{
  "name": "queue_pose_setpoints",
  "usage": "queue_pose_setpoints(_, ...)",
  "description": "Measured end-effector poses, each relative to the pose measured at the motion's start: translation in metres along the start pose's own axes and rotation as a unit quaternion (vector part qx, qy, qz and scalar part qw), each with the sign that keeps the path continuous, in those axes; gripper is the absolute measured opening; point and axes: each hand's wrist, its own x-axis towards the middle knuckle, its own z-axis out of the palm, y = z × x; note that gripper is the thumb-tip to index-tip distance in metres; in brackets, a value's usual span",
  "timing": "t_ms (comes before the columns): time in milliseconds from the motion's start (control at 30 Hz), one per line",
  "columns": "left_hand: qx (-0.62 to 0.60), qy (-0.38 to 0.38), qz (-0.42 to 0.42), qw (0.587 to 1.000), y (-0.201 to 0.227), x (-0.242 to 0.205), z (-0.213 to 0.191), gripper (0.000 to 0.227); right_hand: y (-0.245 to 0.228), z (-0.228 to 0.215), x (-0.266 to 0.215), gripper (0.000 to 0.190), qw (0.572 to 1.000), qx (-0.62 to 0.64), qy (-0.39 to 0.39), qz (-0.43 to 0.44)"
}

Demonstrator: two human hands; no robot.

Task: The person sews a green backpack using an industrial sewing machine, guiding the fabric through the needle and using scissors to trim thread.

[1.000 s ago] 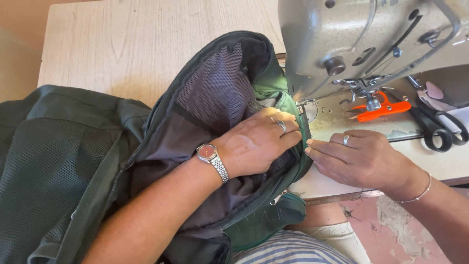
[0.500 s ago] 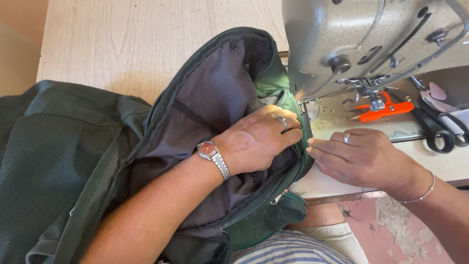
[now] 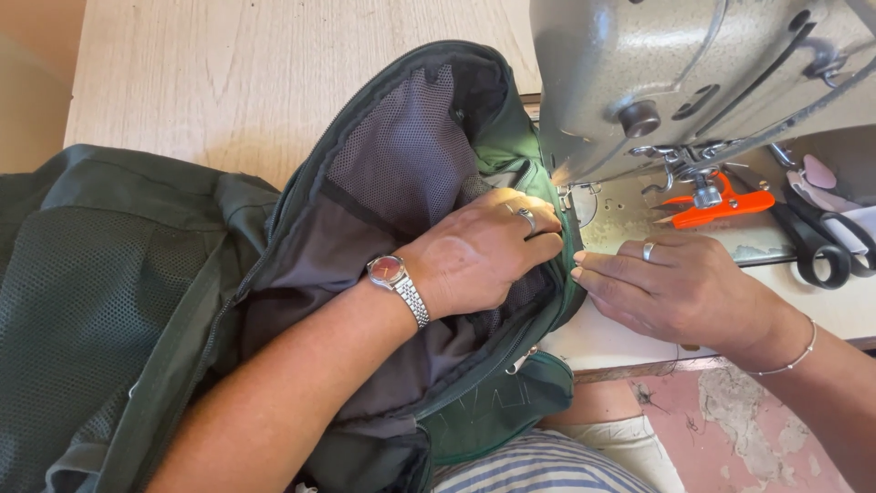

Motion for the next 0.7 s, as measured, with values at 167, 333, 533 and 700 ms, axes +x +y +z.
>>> queue_pose_setpoints(167, 0.014, -0.007, -0.016, 1.000, -0.006, 0.000, 0.004, 0.040, 0.006, 0.003, -0.002, 0.015, 1.000, -0.016, -0.017, 0.004)
queue_pose_setpoints(333, 0.015, 0.028, -0.013, 0.999, -0.011, 0.002, -0.001, 0.029, 0.015, 0.011, -0.003, 0.016, 0.999, -0.026, -0.004, 0.020)
queue_pose_setpoints(533, 0.027, 0.054, -0.023, 0.998, -0.026, 0.006, 0.003, 0.026, 0.031, 0.026, -0.009, 0.022, 0.997, -0.068, -0.016, 0.032)
queue_pose_setpoints(700, 0.025, 0.042, -0.042, 0.998, -0.030, 0.008, 0.001, 0.032, 0.036, 0.029, -0.007, 0.022, 0.996, -0.081, -0.018, 0.039)
